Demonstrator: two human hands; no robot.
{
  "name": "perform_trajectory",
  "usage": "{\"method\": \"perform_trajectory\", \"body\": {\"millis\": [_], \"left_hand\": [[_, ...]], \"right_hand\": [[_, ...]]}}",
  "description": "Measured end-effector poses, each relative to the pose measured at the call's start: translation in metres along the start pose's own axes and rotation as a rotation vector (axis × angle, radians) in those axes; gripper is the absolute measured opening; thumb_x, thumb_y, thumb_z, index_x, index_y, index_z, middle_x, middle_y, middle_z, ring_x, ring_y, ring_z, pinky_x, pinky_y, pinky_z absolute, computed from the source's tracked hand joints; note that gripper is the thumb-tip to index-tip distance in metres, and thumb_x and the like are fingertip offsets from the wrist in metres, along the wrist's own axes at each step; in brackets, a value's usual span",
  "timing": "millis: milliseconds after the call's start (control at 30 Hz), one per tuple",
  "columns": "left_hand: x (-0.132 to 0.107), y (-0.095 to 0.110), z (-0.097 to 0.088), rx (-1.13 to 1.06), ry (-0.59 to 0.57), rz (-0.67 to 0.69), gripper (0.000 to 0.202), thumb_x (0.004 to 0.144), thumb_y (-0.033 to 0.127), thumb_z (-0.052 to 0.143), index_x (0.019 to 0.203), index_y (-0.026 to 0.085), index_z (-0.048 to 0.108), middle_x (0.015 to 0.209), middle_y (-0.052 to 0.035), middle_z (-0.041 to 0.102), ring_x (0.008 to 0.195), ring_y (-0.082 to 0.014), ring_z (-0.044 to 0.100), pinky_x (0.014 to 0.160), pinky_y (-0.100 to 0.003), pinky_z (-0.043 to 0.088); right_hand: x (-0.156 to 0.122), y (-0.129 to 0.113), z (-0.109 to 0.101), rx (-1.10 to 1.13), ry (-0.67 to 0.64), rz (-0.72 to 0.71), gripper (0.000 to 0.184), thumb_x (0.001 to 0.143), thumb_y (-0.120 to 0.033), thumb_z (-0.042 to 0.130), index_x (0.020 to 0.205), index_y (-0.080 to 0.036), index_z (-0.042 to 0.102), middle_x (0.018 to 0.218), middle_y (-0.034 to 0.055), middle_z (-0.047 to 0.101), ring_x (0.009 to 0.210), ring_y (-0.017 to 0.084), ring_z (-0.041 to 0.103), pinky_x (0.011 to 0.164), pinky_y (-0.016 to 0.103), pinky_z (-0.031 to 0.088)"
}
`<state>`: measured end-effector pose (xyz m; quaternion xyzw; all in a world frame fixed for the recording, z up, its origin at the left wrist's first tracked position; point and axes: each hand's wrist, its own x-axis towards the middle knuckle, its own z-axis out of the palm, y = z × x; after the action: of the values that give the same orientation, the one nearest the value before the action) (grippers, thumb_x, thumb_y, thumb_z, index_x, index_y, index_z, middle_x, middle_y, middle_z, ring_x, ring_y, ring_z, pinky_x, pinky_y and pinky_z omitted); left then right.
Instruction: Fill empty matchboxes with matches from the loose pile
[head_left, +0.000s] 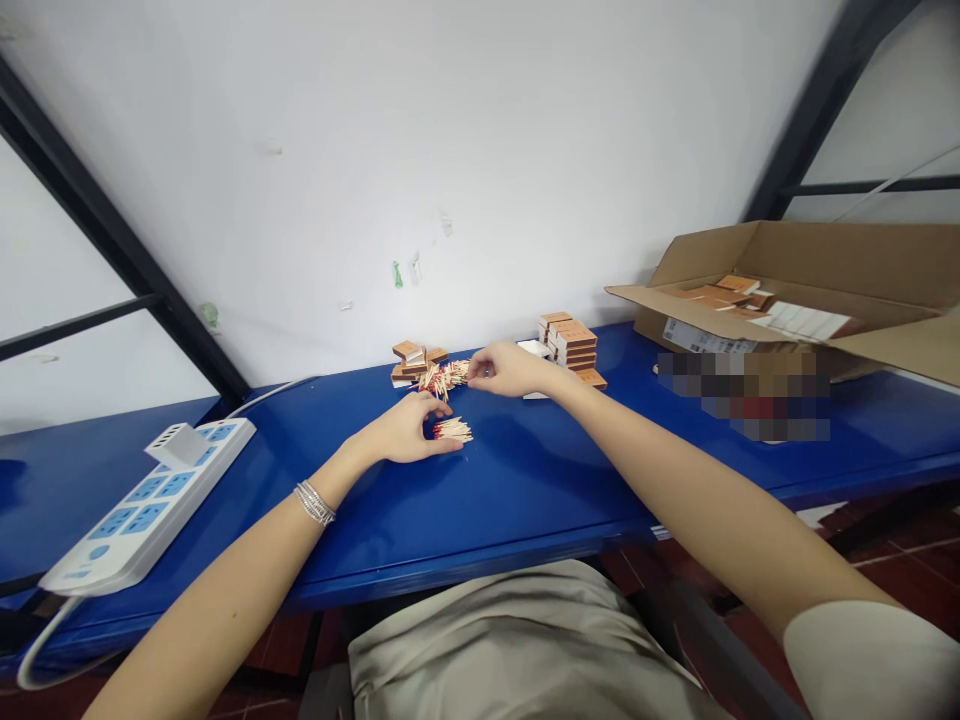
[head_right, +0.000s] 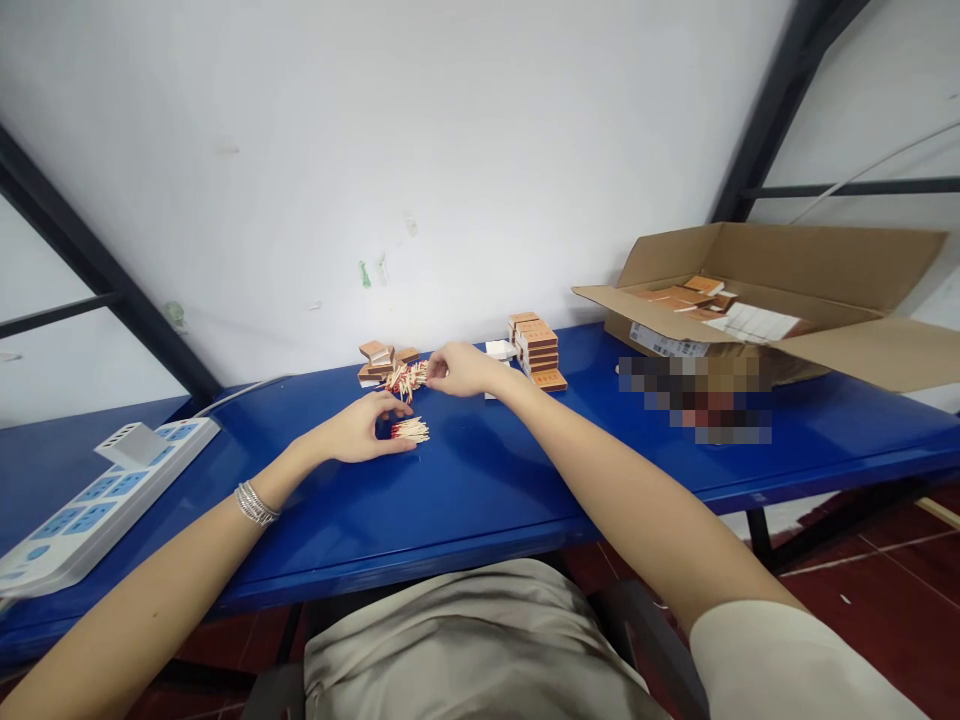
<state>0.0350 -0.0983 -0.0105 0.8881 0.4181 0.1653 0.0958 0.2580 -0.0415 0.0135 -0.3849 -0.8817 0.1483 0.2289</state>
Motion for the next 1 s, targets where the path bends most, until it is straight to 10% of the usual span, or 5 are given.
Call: {"method": "perform_trajectory", "body": {"millis": [400, 733, 1000], "left_hand": [[-0.001, 0.01, -0.001, 0.077, -0.06, 0.027, 0.026, 0.076, 0.037, 0.063, 0.093, 0.017, 0.063, 0.091, -0.0071, 0.064, 0.079, -0.0192, 0.058, 0.072, -0.032, 0.045], [-0.001, 0.009, -0.001, 0.07, -0.054, 0.036, 0.022, 0.077, 0.033, 0.061, 0.092, 0.017, 0.063, 0.089, -0.0065, 0.064, 0.078, -0.0187, 0.058, 0.072, -0.032, 0.045], [-0.001, 0.011, -0.003, 0.076, -0.06, 0.025, 0.021, 0.077, 0.032, 0.06, 0.092, 0.016, 0.063, 0.088, -0.0058, 0.065, 0.075, -0.0171, 0.057, 0.07, -0.03, 0.045]], "right_hand": [[-0.016, 0.037, -0.052, -0.271, -0.197, 0.433, 0.029, 0.053, -0.026, 0.084, 0.078, -0.02, 0.071, 0.081, 0.0051, 0.072, 0.072, 0.021, 0.065, 0.058, 0.028, 0.045], [-0.016, 0.019, -0.042, -0.433, -0.257, 0.432, 0.035, 0.042, -0.033, 0.09, 0.066, -0.018, 0.07, 0.07, 0.0069, 0.068, 0.067, 0.024, 0.065, 0.054, 0.031, 0.045], [-0.018, 0.001, -0.042, -0.455, -0.45, 0.439, 0.05, 0.05, -0.038, 0.086, 0.092, -0.014, 0.072, 0.091, 0.0087, 0.07, 0.079, 0.023, 0.065, 0.06, 0.028, 0.045]]}}
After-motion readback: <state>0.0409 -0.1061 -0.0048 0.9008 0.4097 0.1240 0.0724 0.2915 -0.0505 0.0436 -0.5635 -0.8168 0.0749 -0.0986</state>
